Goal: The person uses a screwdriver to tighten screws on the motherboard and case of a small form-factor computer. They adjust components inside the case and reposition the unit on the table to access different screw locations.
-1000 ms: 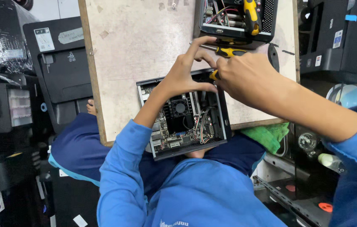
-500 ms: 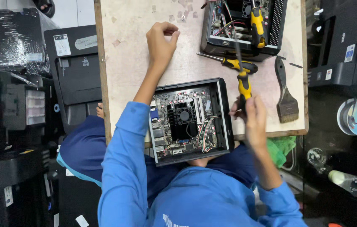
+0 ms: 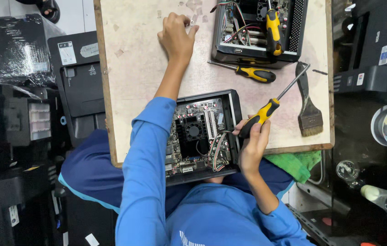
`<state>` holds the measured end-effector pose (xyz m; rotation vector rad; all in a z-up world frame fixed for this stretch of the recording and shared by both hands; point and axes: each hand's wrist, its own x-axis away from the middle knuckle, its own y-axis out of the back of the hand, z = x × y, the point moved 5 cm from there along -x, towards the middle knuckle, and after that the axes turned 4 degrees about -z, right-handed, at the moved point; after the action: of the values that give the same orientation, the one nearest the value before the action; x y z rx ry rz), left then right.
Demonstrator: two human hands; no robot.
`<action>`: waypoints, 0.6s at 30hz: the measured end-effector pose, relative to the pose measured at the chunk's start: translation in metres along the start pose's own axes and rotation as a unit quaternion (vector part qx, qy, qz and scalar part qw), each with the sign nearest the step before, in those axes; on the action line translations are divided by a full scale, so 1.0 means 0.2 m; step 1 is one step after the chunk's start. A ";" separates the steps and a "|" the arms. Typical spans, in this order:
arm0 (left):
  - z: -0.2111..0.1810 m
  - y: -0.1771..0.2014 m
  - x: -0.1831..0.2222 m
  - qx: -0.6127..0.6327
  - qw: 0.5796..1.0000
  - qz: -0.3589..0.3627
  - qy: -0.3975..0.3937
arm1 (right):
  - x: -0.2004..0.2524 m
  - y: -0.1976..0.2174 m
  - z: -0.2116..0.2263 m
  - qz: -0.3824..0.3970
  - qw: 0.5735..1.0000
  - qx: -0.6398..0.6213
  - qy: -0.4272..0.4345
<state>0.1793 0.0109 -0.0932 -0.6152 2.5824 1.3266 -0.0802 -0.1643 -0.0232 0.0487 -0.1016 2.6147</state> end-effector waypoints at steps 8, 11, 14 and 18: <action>-0.01 0.00 0.00 0.006 1.000 -0.004 -0.010 | 0.01 -0.02 0.03 0.028 0.999 0.030 -0.004; -0.01 -0.01 0.01 -0.002 1.000 -0.014 -0.015 | 0.02 -0.02 0.03 0.031 0.999 0.030 0.006; 0.00 0.01 0.01 0.018 1.000 -0.006 -0.003 | 0.03 -0.02 0.04 0.026 1.000 0.012 0.012; -0.07 0.28 0.02 0.341 0.935 -0.090 0.030 | 0.03 0.00 0.04 0.013 0.994 -0.108 0.014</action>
<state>0.1506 0.0285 -0.0453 -0.7250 2.6960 0.3054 -0.0851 -0.1614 -0.0147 -0.0655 -0.3776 2.6135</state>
